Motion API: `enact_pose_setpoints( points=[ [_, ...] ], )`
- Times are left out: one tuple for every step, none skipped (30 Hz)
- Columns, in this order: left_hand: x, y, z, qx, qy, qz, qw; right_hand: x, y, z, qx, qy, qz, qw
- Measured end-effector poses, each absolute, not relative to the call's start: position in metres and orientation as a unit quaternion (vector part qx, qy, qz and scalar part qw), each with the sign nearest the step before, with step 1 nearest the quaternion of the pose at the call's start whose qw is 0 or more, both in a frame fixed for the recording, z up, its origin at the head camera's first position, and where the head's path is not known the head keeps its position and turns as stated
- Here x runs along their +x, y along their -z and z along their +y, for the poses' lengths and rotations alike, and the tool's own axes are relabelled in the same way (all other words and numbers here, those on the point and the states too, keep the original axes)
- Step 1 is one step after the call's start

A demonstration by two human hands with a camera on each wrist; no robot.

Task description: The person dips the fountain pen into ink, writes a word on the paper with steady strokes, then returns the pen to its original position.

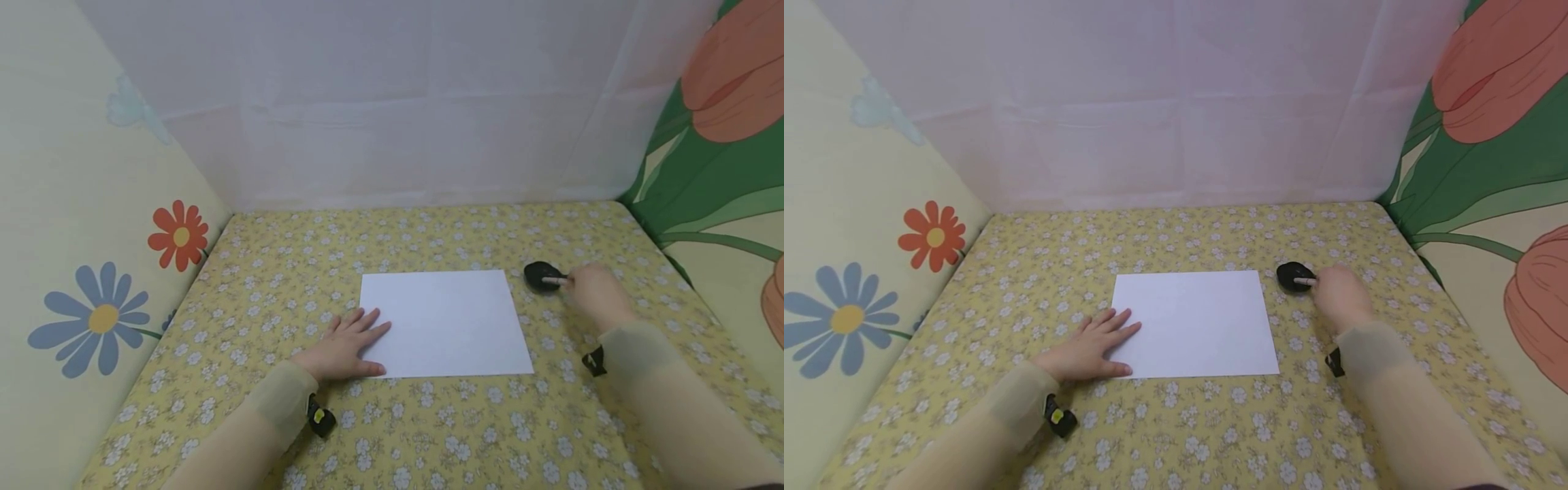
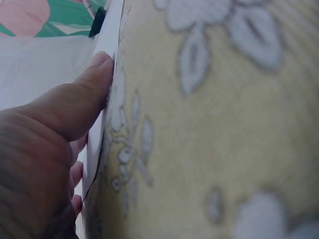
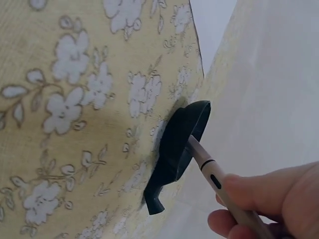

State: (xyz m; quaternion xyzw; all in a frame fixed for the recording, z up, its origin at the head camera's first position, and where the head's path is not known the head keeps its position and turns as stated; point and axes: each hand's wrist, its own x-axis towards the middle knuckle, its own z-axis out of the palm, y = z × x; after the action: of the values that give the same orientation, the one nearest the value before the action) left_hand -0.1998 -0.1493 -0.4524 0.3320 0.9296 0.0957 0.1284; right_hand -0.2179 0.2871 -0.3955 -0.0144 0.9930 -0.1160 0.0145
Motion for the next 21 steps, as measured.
enact_pose_setpoints(
  points=[
    [-0.2, 0.453, -0.149, 0.332, -0.096, 0.93, 0.128, -0.219, 0.395, 0.287, -0.012, 0.116, 0.993, 0.02],
    [-0.2, 0.453, -0.149, 0.332, -0.096, 0.93, 0.128, -0.22, 0.394, 0.287, -0.01, 0.114, 0.993, 0.025],
    [-0.2, 0.453, -0.15, 0.333, -0.094, 0.93, 0.127, -0.221, 0.393, 0.287, -0.004, 0.117, 0.993, 0.034],
    [-0.201, 0.454, -0.15, 0.333, -0.094, 0.93, 0.127, -0.222, 0.392, 0.286, 0.001, 0.119, 0.992, 0.042],
    [-0.201, 0.454, -0.15, 0.333, -0.094, 0.93, 0.127, -0.223, 0.39, 0.286, 0.006, 0.123, 0.991, 0.05],
    [-0.201, 0.455, -0.15, 0.333, -0.095, 0.93, 0.127, -0.224, 0.389, 0.286, 0.011, 0.131, 0.99, 0.06],
    [-0.202, 0.455, -0.151, 0.334, -0.095, 0.929, 0.126, -0.224, 0.387, 0.286, 0.016, 0.139, 0.988, 0.068],
    [-0.202, 0.456, -0.151, 0.334, -0.094, 0.929, 0.125, -0.225, 0.386, 0.286, 0.019, 0.148, 0.986, 0.074],
    [-0.202, 0.456, -0.151, 0.334, -0.094, 0.93, 0.125, -0.226, 0.384, 0.286, 0.021, 0.157, 0.984, 0.08],
    [-0.202, 0.456, -0.151, 0.333, -0.096, 0.93, 0.125, -0.226, 0.383, 0.287, 0.02, 0.16, 0.983, 0.083],
    [-0.202, 0.456, -0.151, 0.332, -0.097, 0.93, 0.125, -0.226, 0.382, 0.287, 0.02, 0.165, 0.982, 0.086],
    [-0.202, 0.456, -0.151, 0.331, -0.096, 0.93, 0.124, -0.227, 0.38, 0.288, 0.016, 0.165, 0.982, 0.086],
    [-0.202, 0.456, -0.151, 0.331, -0.097, 0.93, 0.124, -0.227, 0.379, 0.289, 0.012, 0.162, 0.983, 0.086],
    [-0.202, 0.457, -0.151, 0.331, -0.096, 0.931, 0.123, -0.227, 0.378, 0.29, 0.008, 0.158, 0.984, 0.085],
    [-0.202, 0.457, -0.151, 0.331, -0.097, 0.931, 0.123, -0.227, 0.377, 0.29, 0.006, 0.157, 0.984, 0.085],
    [-0.202, 0.457, -0.151, 0.332, -0.097, 0.931, 0.122, -0.227, 0.376, 0.291, 0.007, 0.158, 0.984, 0.086],
    [-0.203, 0.458, -0.151, 0.332, -0.097, 0.93, 0.121, -0.227, 0.375, 0.291, 0.006, 0.157, 0.984, 0.087],
    [-0.203, 0.458, -0.151, 0.335, -0.097, 0.93, 0.121, -0.227, 0.374, 0.291, 0.005, 0.159, 0.983, 0.087],
    [-0.203, 0.459, -0.151, 0.335, -0.097, 0.929, 0.121, -0.227, 0.374, 0.291, 0.008, 0.162, 0.983, 0.088],
    [-0.203, 0.459, -0.151, 0.337, -0.096, 0.929, 0.12, -0.227, 0.373, 0.291, 0.012, 0.168, 0.982, 0.088],
    [-0.203, 0.459, -0.151, 0.337, -0.096, 0.929, 0.12, -0.227, 0.373, 0.291, 0.019, 0.177, 0.98, 0.09]
  ],
)
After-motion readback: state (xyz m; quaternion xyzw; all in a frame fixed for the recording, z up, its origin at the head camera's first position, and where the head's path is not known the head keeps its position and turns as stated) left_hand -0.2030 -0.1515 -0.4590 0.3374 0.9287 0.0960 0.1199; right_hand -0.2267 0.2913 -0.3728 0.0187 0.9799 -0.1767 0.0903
